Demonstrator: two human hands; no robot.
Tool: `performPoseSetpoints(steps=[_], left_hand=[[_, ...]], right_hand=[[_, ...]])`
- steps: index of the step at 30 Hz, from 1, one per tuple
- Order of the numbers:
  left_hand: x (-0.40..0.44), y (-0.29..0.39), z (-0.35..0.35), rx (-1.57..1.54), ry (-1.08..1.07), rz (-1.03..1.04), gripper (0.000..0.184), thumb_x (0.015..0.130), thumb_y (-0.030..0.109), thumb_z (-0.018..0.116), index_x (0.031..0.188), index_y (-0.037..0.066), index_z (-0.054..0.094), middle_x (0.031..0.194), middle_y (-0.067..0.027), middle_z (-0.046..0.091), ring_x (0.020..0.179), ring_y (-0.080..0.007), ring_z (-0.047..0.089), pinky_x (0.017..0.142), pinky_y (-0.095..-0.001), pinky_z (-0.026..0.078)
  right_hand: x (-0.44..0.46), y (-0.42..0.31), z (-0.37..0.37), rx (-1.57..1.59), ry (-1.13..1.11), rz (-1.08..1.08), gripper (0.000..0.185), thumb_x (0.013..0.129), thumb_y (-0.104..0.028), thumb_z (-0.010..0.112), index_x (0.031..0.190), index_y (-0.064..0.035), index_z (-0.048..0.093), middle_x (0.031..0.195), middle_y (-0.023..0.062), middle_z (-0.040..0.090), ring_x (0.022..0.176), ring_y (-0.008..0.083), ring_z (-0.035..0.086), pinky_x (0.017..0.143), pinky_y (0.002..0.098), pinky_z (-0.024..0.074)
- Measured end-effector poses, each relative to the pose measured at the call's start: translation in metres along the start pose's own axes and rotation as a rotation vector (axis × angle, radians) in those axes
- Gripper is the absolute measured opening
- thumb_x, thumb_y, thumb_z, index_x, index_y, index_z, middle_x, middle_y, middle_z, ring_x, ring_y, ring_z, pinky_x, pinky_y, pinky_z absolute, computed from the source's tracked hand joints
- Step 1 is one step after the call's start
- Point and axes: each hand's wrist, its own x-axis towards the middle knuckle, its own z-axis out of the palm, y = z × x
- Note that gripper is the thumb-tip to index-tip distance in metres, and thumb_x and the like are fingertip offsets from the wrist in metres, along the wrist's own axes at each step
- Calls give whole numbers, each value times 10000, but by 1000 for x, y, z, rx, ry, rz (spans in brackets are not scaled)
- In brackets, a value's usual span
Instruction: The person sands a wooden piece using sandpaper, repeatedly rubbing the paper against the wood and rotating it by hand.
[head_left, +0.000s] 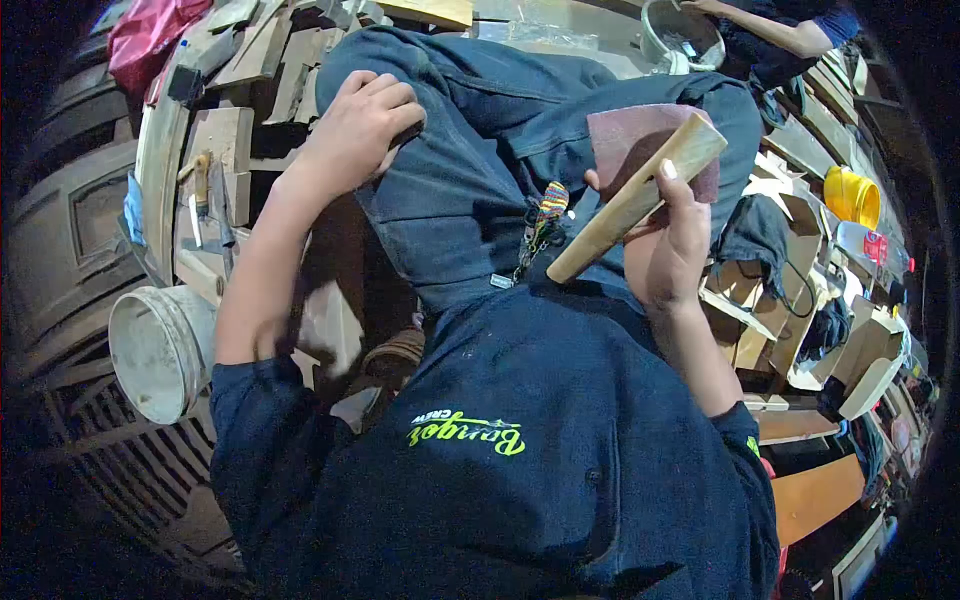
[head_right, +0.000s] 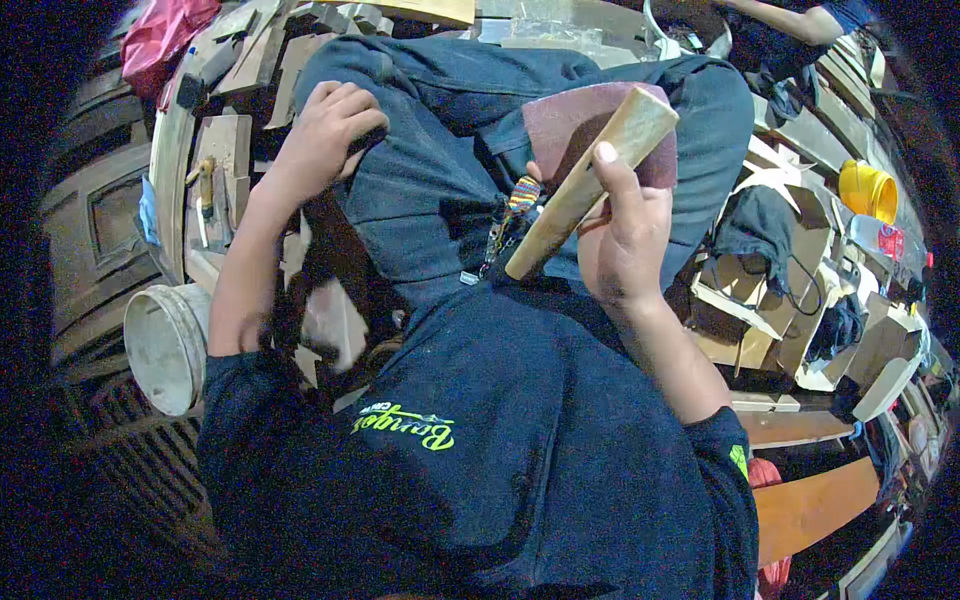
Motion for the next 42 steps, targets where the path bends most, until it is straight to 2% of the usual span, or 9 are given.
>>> performPoseSetpoints(steps=[6, 13, 15, 17, 19, 31, 37, 40, 42], left_hand=[[16, 22, 13, 56, 17, 61, 251, 713, 93, 651, 963, 87, 665, 962, -65, 609, 1012, -240, 569, 961, -382, 402], [17, 21, 14, 100, 33, 62, 175, 711, 108, 691, 883, 95, 667, 950, -52, 610, 1002, -218, 573, 935, -369, 405], [22, 26, 14, 20, 61, 59, 156, 726, 117, 677, 881, 100, 673, 935, -45, 618, 997, -213, 576, 929, -370, 410], [23, 27, 23, 46, -6, 63, 215, 728, 119, 658, 938, 73, 666, 937, -63, 610, 996, -235, 574, 936, -378, 410], [24, 27, 25, 95, 7, 73, 185, 729, 136, 659, 904, 81, 665, 921, -56, 606, 992, -227, 575, 935, -374, 410], [28, 44, 33, 104, -1, 35, 168, 685, 112, 695, 847, 107, 652, 906, -29, 600, 981, -205, 570, 878, -357, 421], [25, 48, 36, 70, 16, -1, 214, 668, 103, 708, 874, 108, 654, 902, -34, 601, 979, -214, 573, 883, -359, 419], [25, 57, 33, 30, 17, -40, 221, 716, 130, 699, 930, 94, 661, 928, -45, 615, 992, -232, 574, 908, -390, 417], [22, 81, 39, -90, 18, -12, 352, 777, 257, 704, 1069, 67, 651, 1145, -93, 624, 1164, -260, 549, 1032, -429, 378]], right_hand=[[-1, -4, -2, -14, 19, -3, 392, 969, -207, 535, 1311, -46, 432, 1127, 118, 545, 1061, 269, 612, 925, 568, 547], [-1, -3, -5, -4, -28, 9, 444, 961, -204, 550, 1344, -40, 395, 1179, 136, 521, 1094, 283, 601, 925, 568, 546], [0, -3, 1, 98, 5, -4, 232, 963, -168, 587, 1128, -35, 494, 999, 68, 571, 918, 221, 655, 867, 512, 591], [1, -4, 0, 109, -14, 10, 271, 957, -164, 591, 1176, -49, 480, 1033, 72, 564, 941, 221, 651, 865, 509, 592], [0, -4, -1, -11, -24, -20, 441, 963, -207, 542, 1353, -62, 395, 1174, 130, 526, 1100, 287, 600, 929, 572, 544], [-2, 0, -6, 22, -4, -9, 350, 968, -203, 559, 1258, -30, 469, 1111, 96, 571, 1045, 244, 625, 944, 574, 530], [0, 6, -8, 50, -4, 11, 361, 981, -203, 543, 1288, -31, 461, 1115, 93, 570, 1047, 240, 623, 948, 563, 528], [-1, 4, -5, -32, 9, -30, 382, 983, -198, 538, 1329, -67, 439, 1131, 85, 561, 1069, 239, 610, 938, 570, 530], [-2, 1, -2, 4, 13, -35, 406, 959, -174, 574, 1330, -80, 438, 1112, 80, 553, 1038, 234, 610, 909, 543, 553]])
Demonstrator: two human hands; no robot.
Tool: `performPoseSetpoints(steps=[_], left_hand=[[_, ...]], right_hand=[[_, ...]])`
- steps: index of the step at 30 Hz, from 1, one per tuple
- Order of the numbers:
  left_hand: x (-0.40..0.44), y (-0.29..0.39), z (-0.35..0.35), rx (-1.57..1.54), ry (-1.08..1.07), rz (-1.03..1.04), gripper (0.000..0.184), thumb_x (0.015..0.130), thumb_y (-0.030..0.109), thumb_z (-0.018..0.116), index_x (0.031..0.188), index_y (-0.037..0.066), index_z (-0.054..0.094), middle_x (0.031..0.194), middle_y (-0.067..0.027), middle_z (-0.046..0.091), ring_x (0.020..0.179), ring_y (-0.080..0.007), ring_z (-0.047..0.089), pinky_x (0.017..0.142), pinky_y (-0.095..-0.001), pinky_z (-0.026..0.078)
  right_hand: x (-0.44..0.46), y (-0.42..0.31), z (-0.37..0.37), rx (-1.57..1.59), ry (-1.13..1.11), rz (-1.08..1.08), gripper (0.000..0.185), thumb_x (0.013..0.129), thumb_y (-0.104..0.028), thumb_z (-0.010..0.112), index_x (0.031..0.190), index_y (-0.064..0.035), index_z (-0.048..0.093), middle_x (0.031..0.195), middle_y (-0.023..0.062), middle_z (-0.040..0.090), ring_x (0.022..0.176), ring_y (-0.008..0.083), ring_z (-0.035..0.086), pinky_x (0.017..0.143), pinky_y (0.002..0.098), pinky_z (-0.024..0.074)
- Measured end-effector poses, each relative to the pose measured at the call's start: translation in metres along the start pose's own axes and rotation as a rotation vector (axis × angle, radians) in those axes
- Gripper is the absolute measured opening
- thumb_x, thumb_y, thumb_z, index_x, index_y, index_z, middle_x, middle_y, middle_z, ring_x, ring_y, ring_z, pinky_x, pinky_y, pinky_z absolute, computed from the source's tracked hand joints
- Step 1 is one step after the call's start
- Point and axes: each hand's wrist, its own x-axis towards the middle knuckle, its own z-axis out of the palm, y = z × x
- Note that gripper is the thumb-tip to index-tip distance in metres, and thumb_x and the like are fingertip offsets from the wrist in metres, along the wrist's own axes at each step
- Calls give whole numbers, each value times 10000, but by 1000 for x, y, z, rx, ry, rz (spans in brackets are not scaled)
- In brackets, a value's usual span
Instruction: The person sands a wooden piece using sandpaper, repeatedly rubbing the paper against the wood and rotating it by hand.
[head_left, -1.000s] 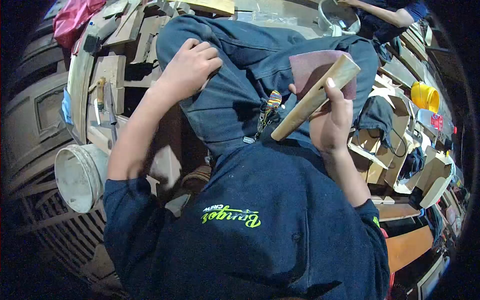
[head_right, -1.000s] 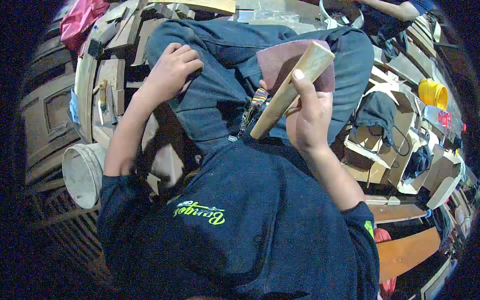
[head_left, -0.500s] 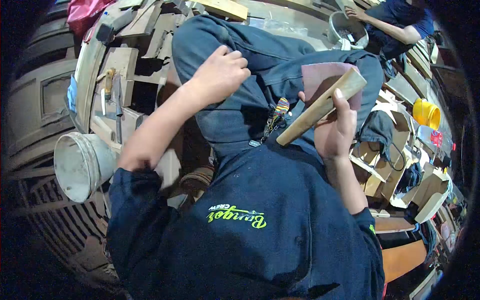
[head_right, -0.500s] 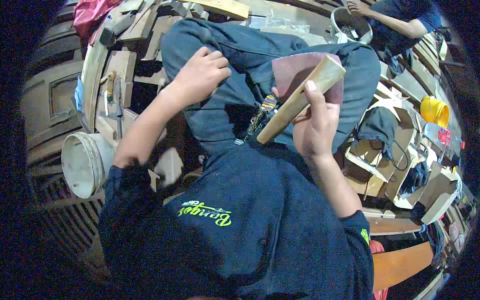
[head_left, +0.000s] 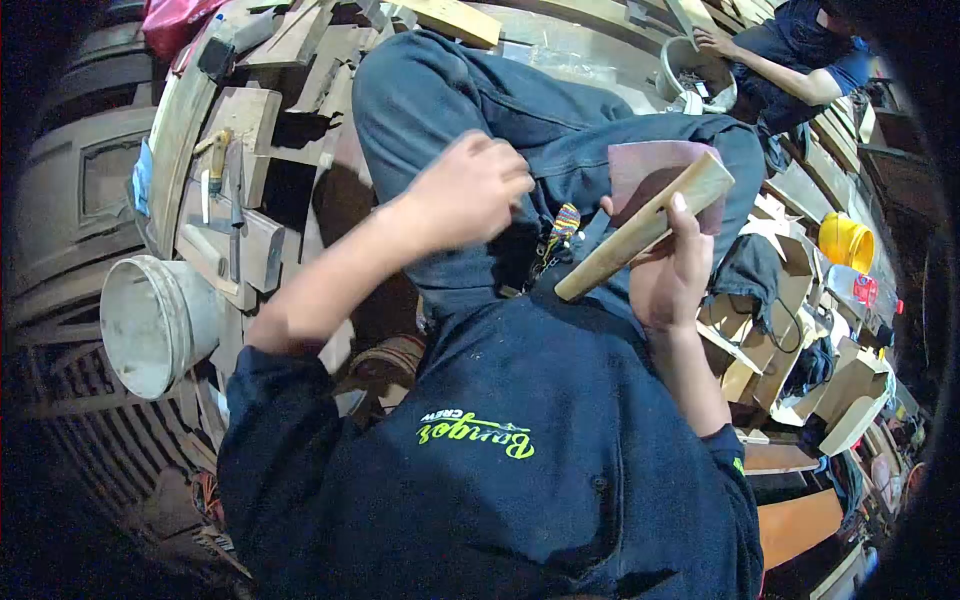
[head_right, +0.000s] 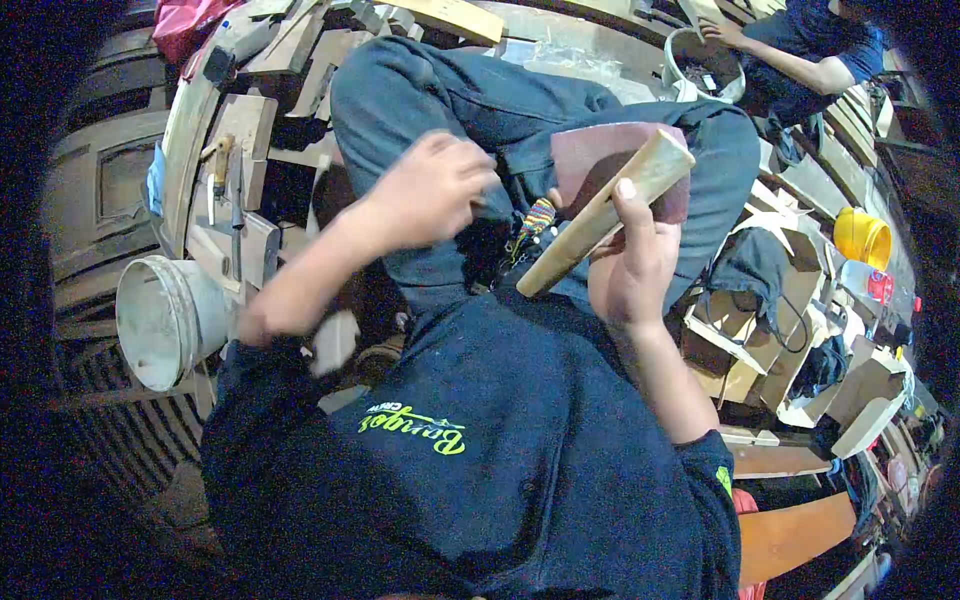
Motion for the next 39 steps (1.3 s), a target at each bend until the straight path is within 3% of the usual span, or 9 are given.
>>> performPoseSetpoints(steps=[3, 12, 18, 22, 24, 25, 29, 35, 39], left_hand=[[-18, 24, 20, 4, -70, -28, 663, 836, 481, 654, 1327, 45, 563, 1427, -145, 513, 1369, -280, 432, 1171, -464, 259], [-60, -51, -12, 276, 225, -450, 732, 916, 553, 506, 1491, 113, 401, 1576, -139, 323, 1474, -322, 254, 1200, -505, 138], [-57, 7, 28, 32, 65, -94, 797, 866, 665, 498, 1464, 140, 454, 1557, -107, 371, 1472, -252, 285, 1210, -469, 149], [-82, -65, -15, 400, 283, -529, 607, 970, 444, 469, 1478, 113, 432, 1533, -155, 394, 1461, -329, 282, 1189, -500, 180], [-133, -130, 9, -128, 588, -925, 511, 1057, 349, 341, 1455, 41, 427, 1472, -218, 441, 1378, -374, 387, 1155, -457, 253], [-126, -128, 12, -115, 609, -915, 511, 1057, 349, 341, 1455, 41, 427, 1472, -218, 441, 1378, -374, 387, 1155, -457, 253], [-88, -67, 49, -1301, 1030, -903, 671, 1063, 448, 297, 1483, -75, 301, 1510, -162, 394, 1410, -267, 347, 1191, -380, 203], [-77, -42, 85, -1639, 1147, -781, 675, 1057, 455, 331, 1493, -59, 300, 1538, -140, 360, 1420, -253, 324, 1184, -357, 206], [-78, -38, 77, -1564, 1104, -771, 671, 1059, 456, 329, 1485, -63, 316, 1535, -140, 364, 1414, -246, 330, 1180, -350, 212]], right_hand=[[0, 0, 2, 56, -10, 13, 437, 936, -155, 611, 1333, -96, 435, 1093, 77, 545, 1014, 235, 612, 882, 521, 574], [2, 7, -6, 67, -25, 54, 401, 955, -176, 584, 1320, -94, 439, 1124, 88, 549, 1039, 247, 614, 914, 551, 550], [1, 1, 2, 8, -78, 28, 379, 968, -181, 558, 1319, -105, 438, 1147, 87, 549, 1072, 255, 603, 941, 586, 523], [0, -10, -8, 14, 6, -4, 392, 972, -175, 546, 1338, -104, 429, 1176, 83, 540, 1110, 252, 580, 963, 596, 506], [3, -9, -28, 37, 48, -20, 401, 990, -203, 526, 1361, -84, 430, 1236, 66, 539, 1162, 230, 553, 1009, 587, 478], [5, -11, -33, 13, 46, -57, 393, 1001, -224, 514, 1361, -80, 445, 1276, 59, 533, 1183, 213, 548, 1029, 570, 468], [7, -17, -52, 75, 232, -151, 369, 996, -224, 540, 1288, -11, 467, 1201, 95, 531, 1093, 223, 584, 981, 557, 518], [-4, -30, -54, 14, 203, -186, 376, 999, -193, 518, 1337, -49, 442, 1249, 86, 520, 1142, 217, 558, 1001, 560, 501], [-14, -26, -54, 42, 170, -138, 328, 1011, -243, 514, 1303, -93, 495, 1185, 17, 562, 1139, 174, 560, 1041, 535, 458]])
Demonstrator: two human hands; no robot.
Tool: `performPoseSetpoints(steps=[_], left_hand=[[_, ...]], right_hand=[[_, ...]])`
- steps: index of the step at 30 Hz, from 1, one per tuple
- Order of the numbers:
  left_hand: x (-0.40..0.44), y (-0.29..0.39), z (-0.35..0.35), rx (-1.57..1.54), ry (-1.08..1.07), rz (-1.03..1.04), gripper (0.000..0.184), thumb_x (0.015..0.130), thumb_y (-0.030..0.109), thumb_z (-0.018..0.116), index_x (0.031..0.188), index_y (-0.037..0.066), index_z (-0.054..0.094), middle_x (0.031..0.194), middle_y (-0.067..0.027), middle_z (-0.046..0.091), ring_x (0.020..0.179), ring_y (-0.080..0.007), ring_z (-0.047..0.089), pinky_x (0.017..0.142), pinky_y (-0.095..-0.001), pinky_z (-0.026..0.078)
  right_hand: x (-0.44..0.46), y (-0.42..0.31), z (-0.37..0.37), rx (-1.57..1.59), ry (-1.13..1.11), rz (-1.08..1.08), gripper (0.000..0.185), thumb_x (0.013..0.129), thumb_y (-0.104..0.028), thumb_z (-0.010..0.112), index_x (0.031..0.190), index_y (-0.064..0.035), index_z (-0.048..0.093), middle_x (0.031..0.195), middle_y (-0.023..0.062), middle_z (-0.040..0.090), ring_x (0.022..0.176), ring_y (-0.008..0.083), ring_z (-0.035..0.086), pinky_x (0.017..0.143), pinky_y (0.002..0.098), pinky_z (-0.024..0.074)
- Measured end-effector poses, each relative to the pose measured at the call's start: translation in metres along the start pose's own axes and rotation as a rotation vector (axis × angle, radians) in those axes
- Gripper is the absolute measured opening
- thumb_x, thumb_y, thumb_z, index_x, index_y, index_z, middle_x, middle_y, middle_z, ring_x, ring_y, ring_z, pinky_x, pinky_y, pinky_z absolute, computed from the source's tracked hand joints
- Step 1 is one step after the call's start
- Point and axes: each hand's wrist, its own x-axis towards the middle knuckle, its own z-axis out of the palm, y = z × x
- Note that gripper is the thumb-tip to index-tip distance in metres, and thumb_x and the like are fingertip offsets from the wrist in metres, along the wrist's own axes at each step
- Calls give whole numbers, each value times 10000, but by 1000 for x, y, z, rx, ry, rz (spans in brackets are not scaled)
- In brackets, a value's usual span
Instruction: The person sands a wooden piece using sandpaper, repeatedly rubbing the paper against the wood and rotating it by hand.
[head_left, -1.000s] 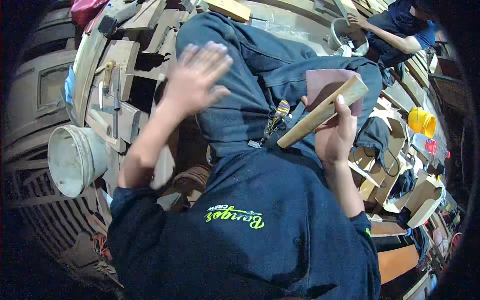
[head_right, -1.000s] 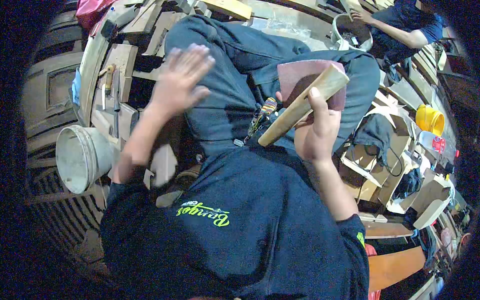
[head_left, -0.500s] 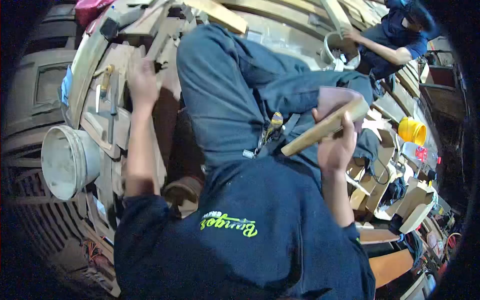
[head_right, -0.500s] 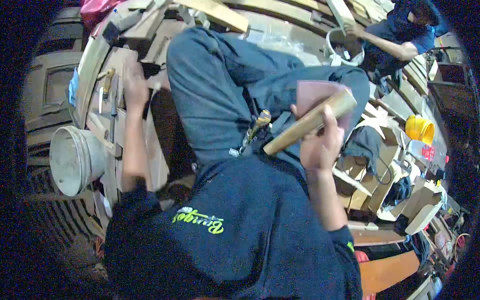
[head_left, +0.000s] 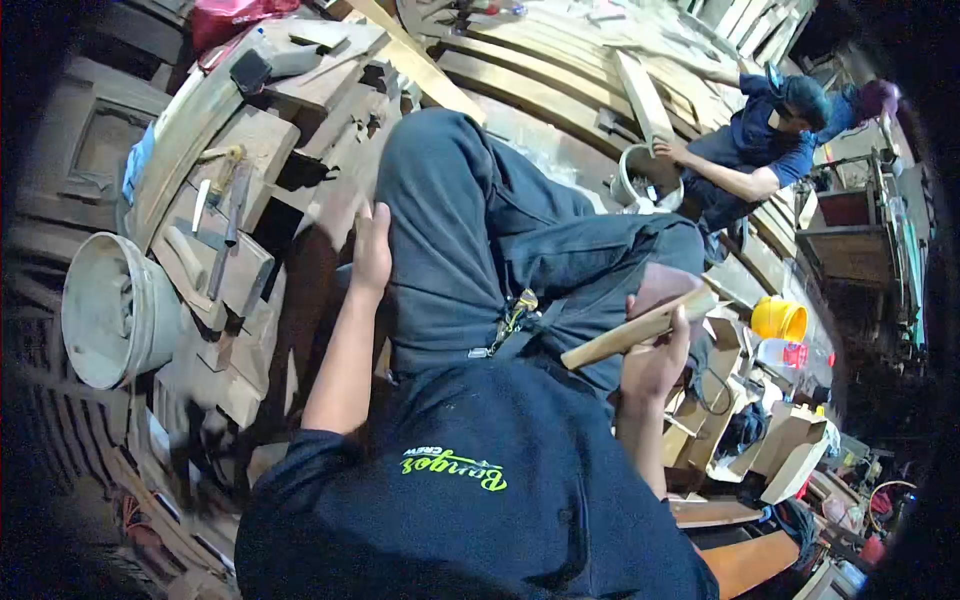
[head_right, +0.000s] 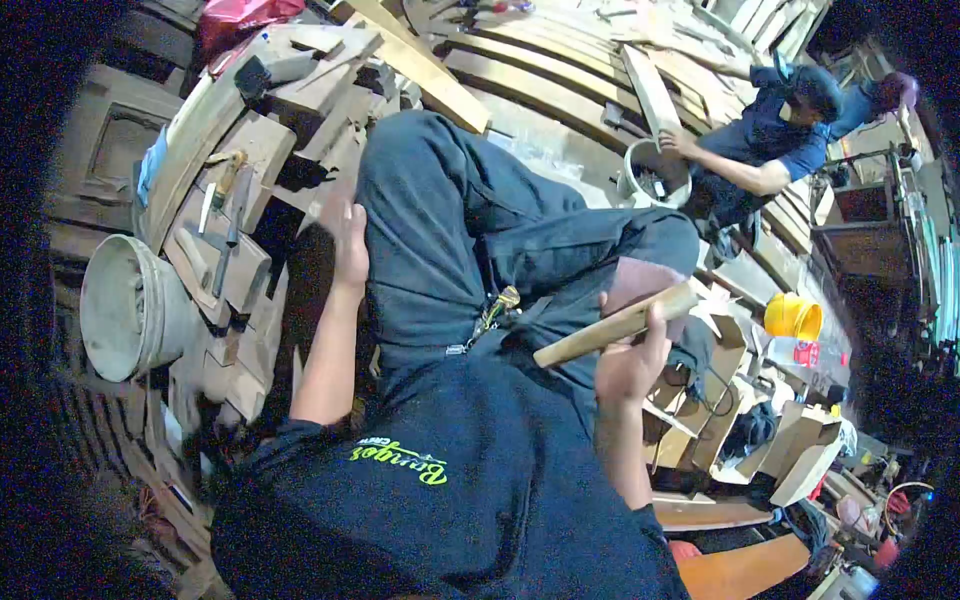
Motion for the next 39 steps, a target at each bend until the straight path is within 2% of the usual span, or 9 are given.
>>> performPoseSetpoints(steps=[12, 14, 18, 24, 27, 30, 34, 36, 39], left_hand=[[16, 60, 49, 59, -192, -1, 637, 1055, 451, 375, 1426, -65, 420, 1452, -155, 470, 1326, -231, 441, 1135, -341, 291], [11, 75, 62, 115, -254, 240, 634, 1054, 448, 377, 1417, -68, 432, 1437, -156, 486, 1315, -228, 451, 1134, -348, 294], [8, 71, 67, 188, -261, 8, 616, 1042, 431, 431, 1401, -70, 454, 1398, -154, 529, 1288, -216, 481, 1102, -325, 336], [39, 33, 87, 232, -244, 12, 576, 1044, 406, 445, 1409, -40, 449, 1315, -155, 580, 1187, -205, 535, 1049, -314, 371], [21, 23, 101, 480, -139, 107, 565, 1045, 362, 445, 1444, -35, 395, 1387, -172, 534, 1287, -257, 492, 1095, -332, 339], [1, -11, 80, 667, -301, 266, 571, 1034, 300, 443, 1493, -18, 320, 1517, -200, 383, 1418, -299, 353, 1158, -366, 262], [-47, -26, 44, 883, -316, 222, 614, 1023, 287, 450, 1521, -12, 249, 1563, -223, 289, 1457, -337, 272, 1186, -402, 205], [-73, -19, 40, 1023, -308, 144, 666, 1011, 288, 475, 1532, -19, 196, 1582, -257, 209, 1477, -380, 197, 1199, -435, 158], [-113, -1, 54, 1041, -355, 198, 759, 969, 343, 551, 1531, -23, 195, 1589, -287, 147, 1480, -434, 126, 1197, -490, 117]], right_hand=[[-17, -13, 5, 3, 13, -36, 331, 981, -205, 554, 1251, -21, 505, 1114, 76, 575, 1042, 191, 602, 969, 576, 515], [-17, -14, 8, -6, 42, -36, 350, 982, -203, 552, 1283, -37, 488, 1155, 86, 562, 1062, 205, 598, 969, 574, 514], [-20, -13, 6, -8, 20, -16, 348, 989, -206, 540, 1275, -20, 475, 1142, 106, 548, 1055, 231, 597, 973, 564, 512], [-21, -10, -4, -11, 30, -22, 406, 985, -240, 550, 1341, -69, 457, 1212, 70, 543, 1123, 222, 574, 991, 556, 498], [-22, -13, -12, -13, 2, -10, 436, 974, -245, 564, 1358, -79, 444, 1235, 79, 531, 1132, 232, 571, 990, 555, 496], [-21, -10, -15, 1, 43, 20, 447, 971, -256, 568, 1358, -70, 441, 1236, 93, 531, 1129, 239, 574, 980, 552, 502], [-15, -1, -14, 63, 35, 64, 378, 991, -176, 530, 1285, 40, 432, 1159, 129, 517, 1066, 273, 600, 925, 585, 545], [-13, 4, -10, 67, 14, 59, 437, 985, -171, 540, 1378, -74, 374, 1214, 114, 486, 1101, 267, 582, 904, 551, 562], [-10, 5, 2, -53, 0, 64, 420, 991, -232, 525, 1344, -26, 426, 1195, 103, 535, 1088, 247, 596, 943, 560, 528]])
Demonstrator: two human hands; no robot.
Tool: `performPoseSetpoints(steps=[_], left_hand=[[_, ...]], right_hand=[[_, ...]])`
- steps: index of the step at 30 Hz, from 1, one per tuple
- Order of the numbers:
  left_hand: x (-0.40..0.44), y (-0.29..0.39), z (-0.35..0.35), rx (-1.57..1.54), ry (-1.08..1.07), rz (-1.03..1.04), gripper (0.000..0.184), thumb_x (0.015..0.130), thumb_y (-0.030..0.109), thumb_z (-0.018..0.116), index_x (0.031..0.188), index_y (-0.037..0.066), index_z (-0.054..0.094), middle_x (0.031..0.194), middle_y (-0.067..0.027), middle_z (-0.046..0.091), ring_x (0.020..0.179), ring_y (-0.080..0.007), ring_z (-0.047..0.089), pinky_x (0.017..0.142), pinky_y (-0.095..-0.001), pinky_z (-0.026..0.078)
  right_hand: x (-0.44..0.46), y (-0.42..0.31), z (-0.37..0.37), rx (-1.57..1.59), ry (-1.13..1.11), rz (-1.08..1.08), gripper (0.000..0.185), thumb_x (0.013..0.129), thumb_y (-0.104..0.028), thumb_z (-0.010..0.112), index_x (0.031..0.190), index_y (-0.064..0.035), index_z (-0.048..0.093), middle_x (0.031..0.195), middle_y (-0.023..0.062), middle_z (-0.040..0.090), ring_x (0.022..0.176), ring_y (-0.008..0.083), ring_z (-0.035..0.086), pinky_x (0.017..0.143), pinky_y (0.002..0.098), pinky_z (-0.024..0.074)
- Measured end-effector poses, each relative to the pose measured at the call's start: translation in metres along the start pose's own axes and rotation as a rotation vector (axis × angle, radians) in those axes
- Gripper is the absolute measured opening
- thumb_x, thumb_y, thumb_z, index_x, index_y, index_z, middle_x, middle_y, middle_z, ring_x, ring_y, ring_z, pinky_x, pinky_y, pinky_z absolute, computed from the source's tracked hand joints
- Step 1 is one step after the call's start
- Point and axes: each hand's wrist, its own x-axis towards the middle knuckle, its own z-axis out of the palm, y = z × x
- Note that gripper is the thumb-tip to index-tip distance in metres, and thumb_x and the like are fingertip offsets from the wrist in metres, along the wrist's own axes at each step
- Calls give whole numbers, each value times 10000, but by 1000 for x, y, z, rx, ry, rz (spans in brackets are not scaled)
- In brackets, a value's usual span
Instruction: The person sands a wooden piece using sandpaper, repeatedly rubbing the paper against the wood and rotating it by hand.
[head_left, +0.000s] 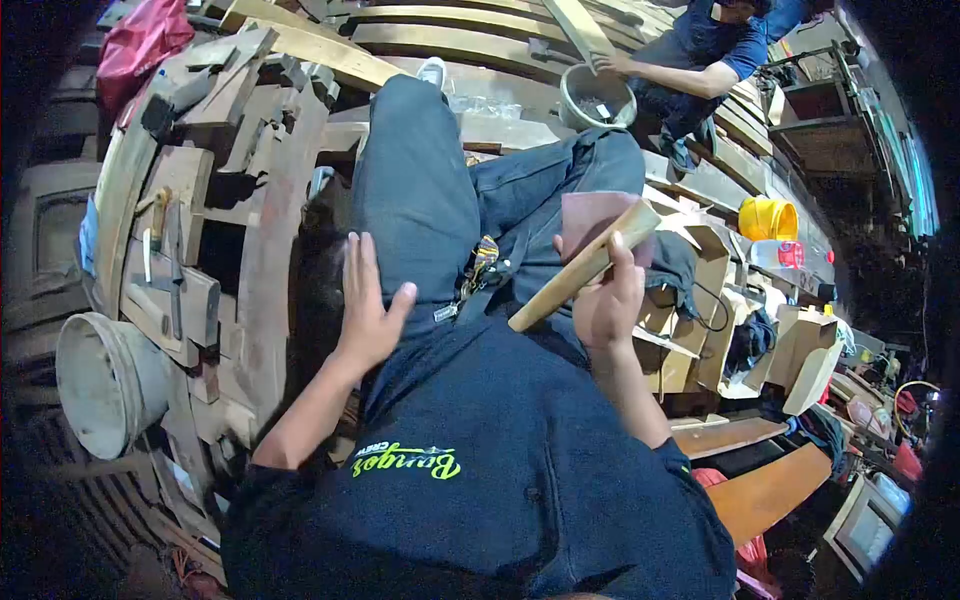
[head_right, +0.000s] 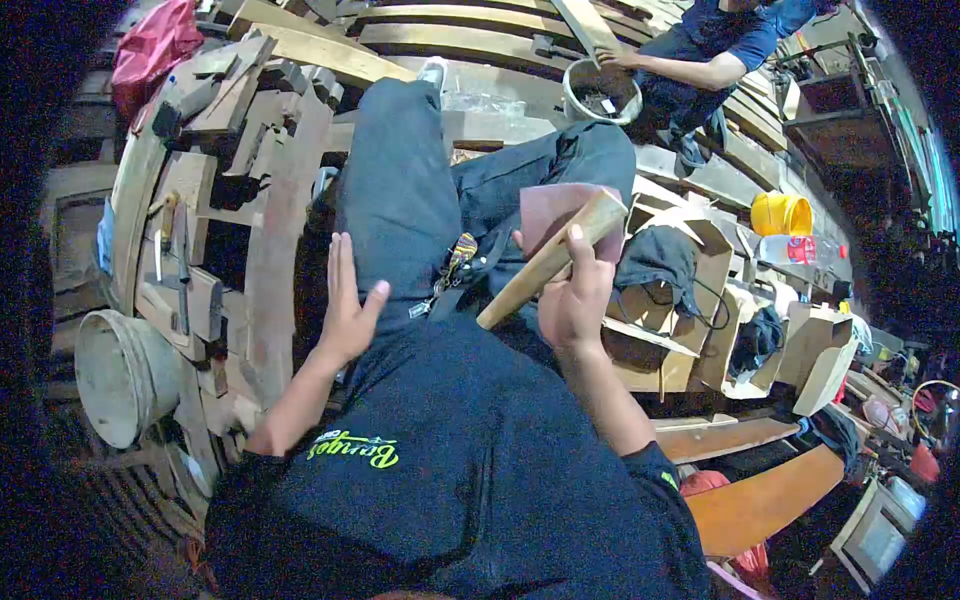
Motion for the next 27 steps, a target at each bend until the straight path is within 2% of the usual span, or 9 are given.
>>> performPoseSetpoints(steps=[2, 5, 7, 12, 13, 15, 21, 25, 27], left_hand=[[-4, 30, -10, 52, -92, 33, 780, 930, 369, 608, 1524, 5, 254, 1590, -288, 139, 1472, -481, 84, 1189, -523, 110], [18, 62, -17, -134, -247, 249, 681, 920, 348, 626, 1450, -10, 392, 1537, -280, 297, 1446, -410, 274, 1181, -511, 165], [30, 98, -6, -552, -266, 235, 710, 913, 345, 640, 1451, -30, 368, 1486, -277, 378, 1404, -391, 362, 1171, -468, 234], [47, 127, 20, -381, -192, 369, 808, 856, 180, 671, 1500, -29, 229, 1353, -298, 468, 1264, -439, 486, 1062, -445, 409], [47, 125, 20, -253, -244, 387, 780, 835, 146, 658, 1478, -29, 253, 1288, -298, 502, 1183, -467, 520, 1017, -474, 434], [44, 118, 24, -137, -297, 392, 754, 814, 112, 644, 1457, -29, 276, 1223, -298, 535, 1102, -495, 553, 972, -503, 459], [45, 104, 31, -316, -134, 369, 606, 791, 64, 620, 1342, 13, 374, 1133, -259, 583, 973, -428, 634, 813, -484, 537], [48, 106, 21, -424, -61, 408, 655, 863, 84, 640, 1437, 7, 335, 1279, -226, 568, 974, -378, 663, 788, -421, 555], [48, 102, 13, -424, -128, 386, 649, 891, 99, 641, 1461, 3, 347, 1352, -216, 542, 1089, -361, 641, 891, -401, 532]], right_hand=[[3, -7, 16, -44, -75, -44, 431, 989, -222, 521, 1374, -81, 391, 1168, 107, 537, 1084, 256, 599, 951, 550, 524], [13, -15, 32, -65, -169, -79, 367, 990, -231, 531, 1313, -94, 425, 1157, 96, 547, 1054, 229, 601, 930, 465, 534], [14, -14, 38, -66, -158, -31, 338, 991, -239, 538, 1280, -87, 449, 1129, 90, 559, 1030, 212, 604, 908, 436, 533], [14, -7, 30, -245, -23, -64, 310, 999, -241, 548, 1244, -60, 486, 1029, 60, 593, 978, 173, 608, 885, 366, 509], [14, 1, 27, -909, -17, -556, 336, 999, -255, 553, 1257, -52, 482, 1058, 56, 589, 1008, 173, 600, 901, 355, 499], [3, -9, 34, -289, -3, -167, 389, 1003, -277, 554, 1319, -60, 487, 1089, 94, 581, 976, 166, 603, 814, 321, 506], [6, 8, 10, -64, -107, 66, 423, 994, -348, 553, 1351, -151, 441, 1138, 0, 571, 1059, 121, 562, 899, 324, 467], [5, 1, 22, 275, -99, 120, 493, 1024, -477, 410, 1370, -132, 476, 1270, 56, 594, 1140, 236, 588, 976, 424, 467], [11, 8, 16, 273, -172, 36, 516, 1032, -480, 372, 1397, -125, 456, 1334, 80, 567, 1209, 268, 557, 1018, 465, 440]])
